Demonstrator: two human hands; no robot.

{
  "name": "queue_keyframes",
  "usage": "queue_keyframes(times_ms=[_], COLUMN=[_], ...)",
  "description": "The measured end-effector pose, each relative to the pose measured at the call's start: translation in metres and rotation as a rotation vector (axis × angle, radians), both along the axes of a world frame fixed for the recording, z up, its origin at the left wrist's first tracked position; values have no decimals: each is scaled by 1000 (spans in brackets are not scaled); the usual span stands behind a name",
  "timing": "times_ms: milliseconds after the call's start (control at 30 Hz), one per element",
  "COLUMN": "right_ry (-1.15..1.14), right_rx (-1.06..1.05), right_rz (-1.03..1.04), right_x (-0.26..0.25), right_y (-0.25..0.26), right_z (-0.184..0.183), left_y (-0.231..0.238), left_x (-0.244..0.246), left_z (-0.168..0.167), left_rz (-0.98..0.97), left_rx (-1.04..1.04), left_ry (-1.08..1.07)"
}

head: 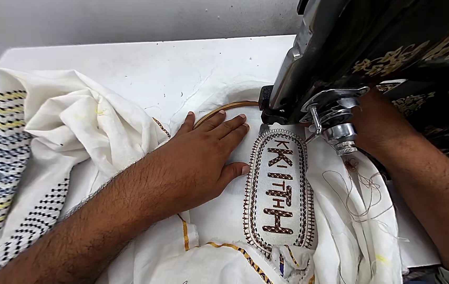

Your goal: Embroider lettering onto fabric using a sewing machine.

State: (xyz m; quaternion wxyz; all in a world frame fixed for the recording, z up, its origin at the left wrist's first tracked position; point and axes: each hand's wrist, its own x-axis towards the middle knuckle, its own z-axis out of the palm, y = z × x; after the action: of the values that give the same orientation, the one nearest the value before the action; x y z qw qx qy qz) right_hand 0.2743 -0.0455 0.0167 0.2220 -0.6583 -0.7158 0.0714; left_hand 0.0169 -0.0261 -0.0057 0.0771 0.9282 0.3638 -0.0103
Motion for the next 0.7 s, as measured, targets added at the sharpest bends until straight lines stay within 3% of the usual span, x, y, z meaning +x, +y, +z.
queue_keyframes(times_ms=[700], right_ry=[12], right_rx=[30], right_rz=[-6], right_x=[-6], right_y=[-4], right_z=[0], left_y=[1], left_x=[-3], left_z=[1], left_rz=[0], left_rx=[-1], left_ry=[-2])
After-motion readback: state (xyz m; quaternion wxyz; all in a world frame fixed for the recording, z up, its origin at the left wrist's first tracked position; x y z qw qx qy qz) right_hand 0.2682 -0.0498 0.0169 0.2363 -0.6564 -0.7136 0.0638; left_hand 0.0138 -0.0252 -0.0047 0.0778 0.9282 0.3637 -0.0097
